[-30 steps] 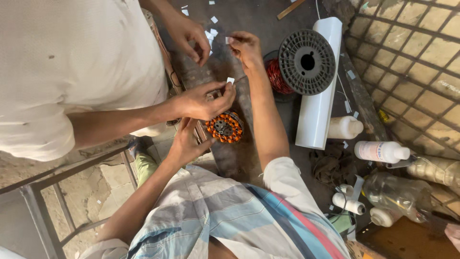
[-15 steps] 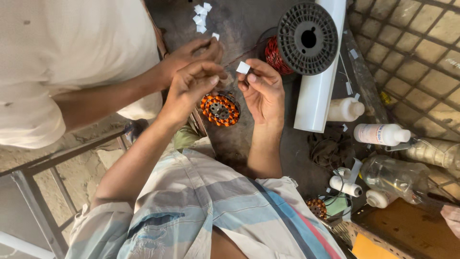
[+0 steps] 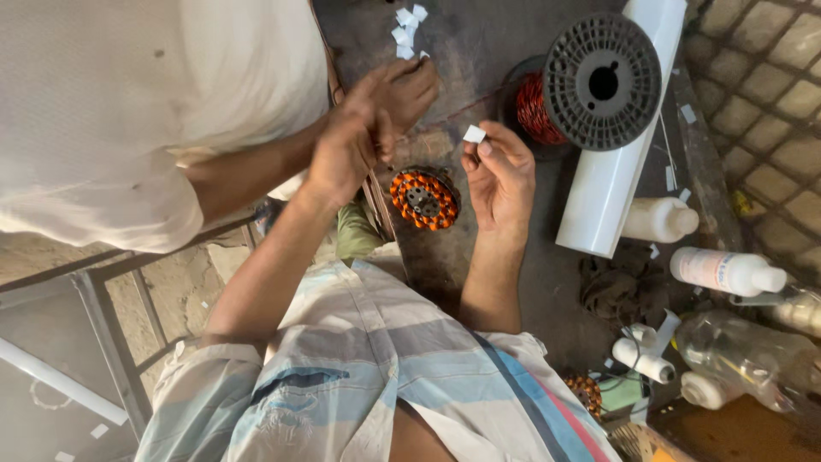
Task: The person inserts small white rectangular pieces into the slots of a copper-wound stator core. They repeatedly pick up the pieces and press them into place while holding the stator with the other hand. The task continues throughout the clip with the same repetitive insertion action.
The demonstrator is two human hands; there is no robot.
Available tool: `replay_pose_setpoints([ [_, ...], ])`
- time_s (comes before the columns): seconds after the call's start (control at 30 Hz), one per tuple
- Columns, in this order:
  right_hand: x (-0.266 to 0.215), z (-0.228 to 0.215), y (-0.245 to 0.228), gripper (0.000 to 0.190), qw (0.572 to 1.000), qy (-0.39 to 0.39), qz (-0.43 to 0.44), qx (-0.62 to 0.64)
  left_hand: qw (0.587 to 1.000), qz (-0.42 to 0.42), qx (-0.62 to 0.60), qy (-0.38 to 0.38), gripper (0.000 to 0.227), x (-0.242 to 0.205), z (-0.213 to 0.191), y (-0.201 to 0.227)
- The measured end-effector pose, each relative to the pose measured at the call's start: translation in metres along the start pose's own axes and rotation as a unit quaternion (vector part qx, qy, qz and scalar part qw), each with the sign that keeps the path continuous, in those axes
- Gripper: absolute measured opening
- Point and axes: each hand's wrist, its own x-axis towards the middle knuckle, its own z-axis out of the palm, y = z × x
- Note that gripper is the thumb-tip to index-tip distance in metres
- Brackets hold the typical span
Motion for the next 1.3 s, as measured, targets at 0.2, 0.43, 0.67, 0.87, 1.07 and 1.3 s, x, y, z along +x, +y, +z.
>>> replay_pose_setpoints([
  [0.2,0.004,-0.021,0.016,0.020,0.994,0.043,0.031,0.099,0.932,-0.045,-0.359,0.032,0.133,-0.004,-0.001,0.029],
  [0.43,0.006,-0.017,0.018,0.022,0.995,0.038,0.035,0.091,0.998,0.011,-0.063,0.008,0.084,0.012,-0.002,0.005],
  [0.67,-0.002,-0.015,0.039,0.022,0.999,0.035,-0.007,-0.031,0.999,-0.020,0.031,0.000,0.019,-0.002,-0.005,-0.062],
  [0.87,-0.007,-0.008,0.055,0.023,0.986,0.074,-0.039,-0.148,0.998,-0.036,0.036,0.027,0.014,-0.009,-0.002,-0.073],
  [1.07,0.002,-0.011,0.055,0.020,0.990,0.087,0.011,-0.110,0.997,-0.075,0.002,0.021,0.016,-0.001,-0.009,-0.074],
  [1.3,0.013,-0.010,0.059,0.016,0.987,0.097,-0.027,-0.124,0.988,-0.152,-0.034,-0.004,0.025,0.022,-0.026,-0.083],
])
